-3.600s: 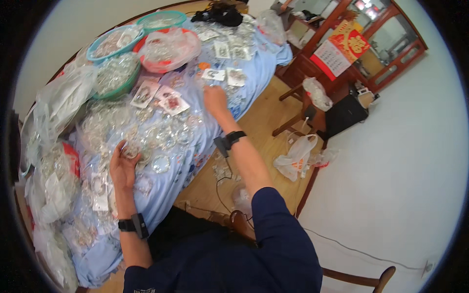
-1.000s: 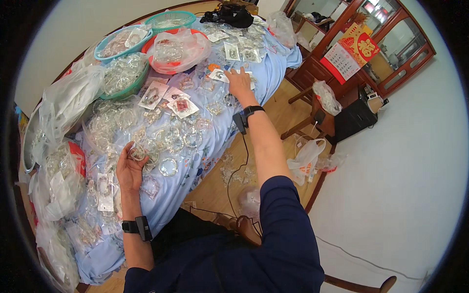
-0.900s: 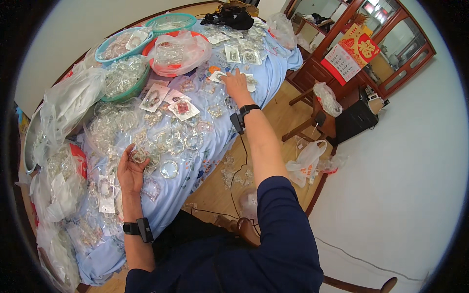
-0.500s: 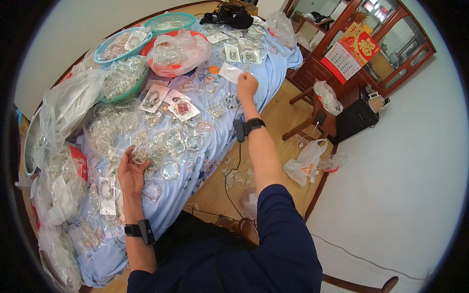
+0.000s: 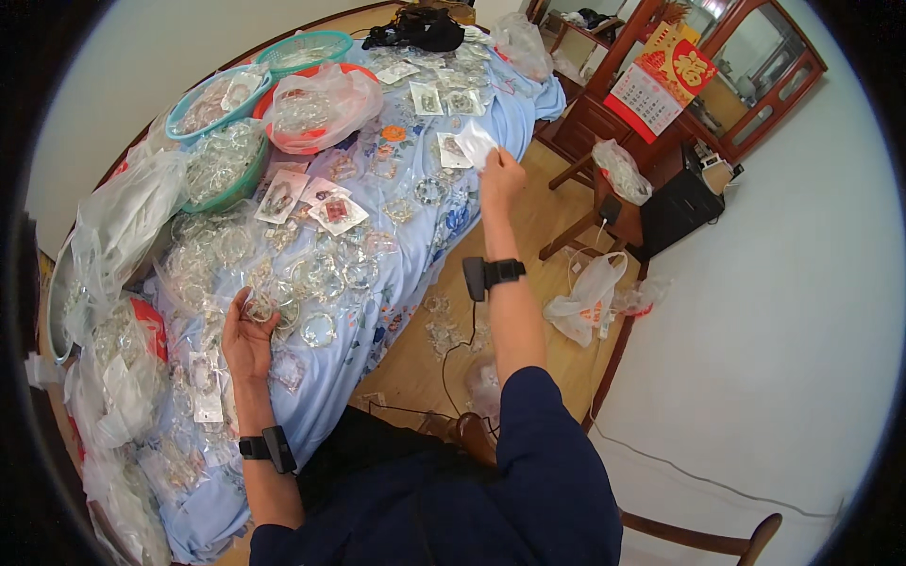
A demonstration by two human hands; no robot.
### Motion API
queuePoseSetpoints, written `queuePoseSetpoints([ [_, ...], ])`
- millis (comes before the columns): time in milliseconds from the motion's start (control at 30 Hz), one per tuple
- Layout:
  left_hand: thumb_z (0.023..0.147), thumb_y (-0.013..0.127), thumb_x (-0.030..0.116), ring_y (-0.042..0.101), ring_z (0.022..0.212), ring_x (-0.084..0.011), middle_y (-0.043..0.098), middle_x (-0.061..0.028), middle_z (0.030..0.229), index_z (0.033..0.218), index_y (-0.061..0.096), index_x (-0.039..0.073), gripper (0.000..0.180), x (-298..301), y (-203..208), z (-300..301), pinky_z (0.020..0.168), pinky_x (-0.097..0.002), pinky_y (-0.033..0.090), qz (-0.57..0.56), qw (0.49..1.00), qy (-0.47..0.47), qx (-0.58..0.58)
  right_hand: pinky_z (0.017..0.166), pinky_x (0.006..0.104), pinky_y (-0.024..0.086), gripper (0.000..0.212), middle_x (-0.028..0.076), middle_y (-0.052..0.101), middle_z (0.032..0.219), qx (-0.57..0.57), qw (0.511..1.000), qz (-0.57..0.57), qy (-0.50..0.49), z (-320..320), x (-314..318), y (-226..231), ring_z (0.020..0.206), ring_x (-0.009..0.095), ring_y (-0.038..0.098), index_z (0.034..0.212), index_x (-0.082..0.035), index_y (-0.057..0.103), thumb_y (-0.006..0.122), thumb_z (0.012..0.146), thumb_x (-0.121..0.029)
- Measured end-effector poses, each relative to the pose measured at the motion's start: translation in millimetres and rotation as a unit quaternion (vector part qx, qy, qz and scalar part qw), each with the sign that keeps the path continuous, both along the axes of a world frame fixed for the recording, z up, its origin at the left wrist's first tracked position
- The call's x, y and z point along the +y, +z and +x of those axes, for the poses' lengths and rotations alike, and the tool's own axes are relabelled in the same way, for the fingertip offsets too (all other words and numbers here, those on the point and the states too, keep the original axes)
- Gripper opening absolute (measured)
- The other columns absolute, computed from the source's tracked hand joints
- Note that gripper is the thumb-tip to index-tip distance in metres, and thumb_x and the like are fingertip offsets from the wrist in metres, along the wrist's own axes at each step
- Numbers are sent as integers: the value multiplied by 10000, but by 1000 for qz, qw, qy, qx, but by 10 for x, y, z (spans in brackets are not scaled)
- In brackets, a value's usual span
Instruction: Packaging small decorative items into plastic bags.
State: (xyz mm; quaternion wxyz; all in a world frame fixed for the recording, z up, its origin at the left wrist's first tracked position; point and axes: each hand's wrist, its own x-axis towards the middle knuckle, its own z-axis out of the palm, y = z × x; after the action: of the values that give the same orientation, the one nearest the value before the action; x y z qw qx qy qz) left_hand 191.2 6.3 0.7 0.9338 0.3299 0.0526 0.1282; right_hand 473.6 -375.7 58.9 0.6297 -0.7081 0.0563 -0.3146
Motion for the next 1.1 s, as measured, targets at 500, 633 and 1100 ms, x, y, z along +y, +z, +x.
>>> queuePoseSetpoints([
  [500,999,427,281,647,955,-277,633,-79,1033,1259,503,-2,392,-32,20,15,818,-452,568,-14,1000,13,7,873,464,480,415,219,628,1071,81,858,-506,-39,491,353,-436,1027,404,589,1121,-6,617,628,766,-222],
  [633,1001,423,282,647,950,-280,628,-75,1036,1260,502,-1,392,-43,-2,29,817,-456,568,-16,1000,17,8,866,482,480,401,233,616,1064,153,854,-497,-10,606,265,-353,1027,412,584,1081,-6,607,618,765,-253],
  [1100,1009,406,268,644,965,-295,639,-86,1040,1263,501,0,381,0,-39,-7,806,-450,574,-30,999,14,-5,819,513,481,294,269,653,876,148,858,-491,8,758,223,-349,892,443,621,1025,-26,654,521,803,-167],
])
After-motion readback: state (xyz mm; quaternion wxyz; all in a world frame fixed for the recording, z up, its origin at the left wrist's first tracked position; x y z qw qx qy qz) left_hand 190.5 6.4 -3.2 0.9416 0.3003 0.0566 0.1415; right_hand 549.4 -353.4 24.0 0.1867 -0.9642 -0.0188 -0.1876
